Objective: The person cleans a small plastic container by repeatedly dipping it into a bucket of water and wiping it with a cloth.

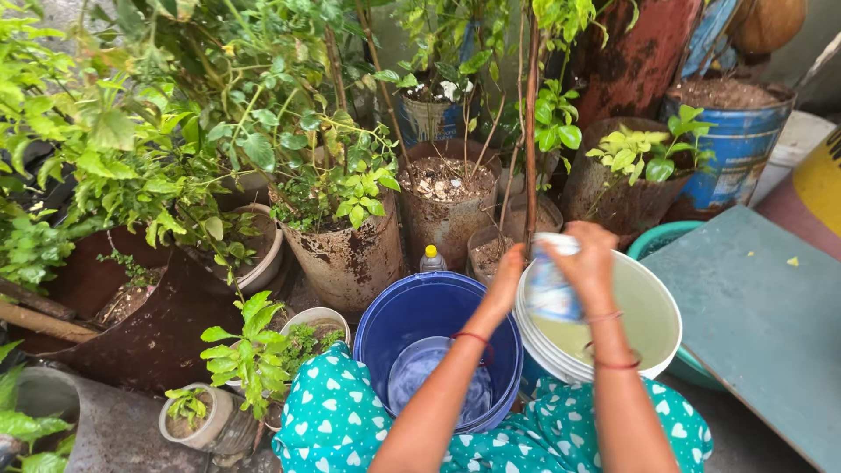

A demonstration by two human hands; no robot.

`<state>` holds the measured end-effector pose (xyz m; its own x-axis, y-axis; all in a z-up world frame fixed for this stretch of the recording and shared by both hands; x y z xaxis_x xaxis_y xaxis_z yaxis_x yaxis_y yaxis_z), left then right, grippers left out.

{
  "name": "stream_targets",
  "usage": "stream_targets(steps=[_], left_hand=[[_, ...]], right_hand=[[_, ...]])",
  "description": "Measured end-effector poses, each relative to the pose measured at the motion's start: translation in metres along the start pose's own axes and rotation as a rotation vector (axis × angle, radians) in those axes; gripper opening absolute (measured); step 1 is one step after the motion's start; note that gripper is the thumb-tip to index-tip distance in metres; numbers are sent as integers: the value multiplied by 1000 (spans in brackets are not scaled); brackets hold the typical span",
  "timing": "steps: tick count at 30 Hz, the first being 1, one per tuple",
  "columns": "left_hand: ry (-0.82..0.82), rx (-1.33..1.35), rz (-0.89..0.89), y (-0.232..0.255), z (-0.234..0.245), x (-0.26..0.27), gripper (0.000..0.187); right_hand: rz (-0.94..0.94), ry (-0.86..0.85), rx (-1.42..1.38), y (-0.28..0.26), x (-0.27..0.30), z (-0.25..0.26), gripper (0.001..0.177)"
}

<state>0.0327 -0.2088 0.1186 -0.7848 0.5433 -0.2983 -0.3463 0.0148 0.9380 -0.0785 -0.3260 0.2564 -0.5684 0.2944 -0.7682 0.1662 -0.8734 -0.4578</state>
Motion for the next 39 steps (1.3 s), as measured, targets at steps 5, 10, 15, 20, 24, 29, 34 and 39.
stream_targets(steps=[5, 10, 15, 20, 24, 29, 34, 39], left_hand=[[62, 420, 478, -58, 96, 64, 85], [202, 483, 660, -110, 156, 128, 80], [-22, -452, 742, -145, 156, 141, 72], [-152, -749, 823, -153, 140, 157, 64], [-240, -775, 879, -159, 129, 163, 62], [-355, -808, 885, -163, 120, 162, 62], [-394, -787, 918, -156, 116, 154, 61], [-345, -797, 912, -160, 122, 149, 61]], right_hand=[[-88, -221, -275, -72, 37, -74, 41], [-237, -1045, -113, -52, 125, -202, 53], [-32, -1662, 192, -30, 208, -281, 48], [-87, -1701, 241, -35, 229, -299, 39], [-212, -1771, 244, -25, 234, -298, 40], [-242, -1854, 294, -13, 245, -296, 45], [-434, -1901, 236, -4, 255, -292, 51], [-422, -1768, -7, -7, 245, -297, 48]])
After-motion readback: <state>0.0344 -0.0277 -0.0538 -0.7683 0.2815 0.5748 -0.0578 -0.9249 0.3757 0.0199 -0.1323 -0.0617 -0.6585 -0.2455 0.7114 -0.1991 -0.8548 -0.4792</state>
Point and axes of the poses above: each hand's wrist, its own x-axis away from the middle knuckle, its own z-axis out of the back of the hand, y = z × x, the point moved 3 cm from there along -x, towards the middle knuckle, and after that the axes turned 9 degrees about -x, right-handed, at the moved point
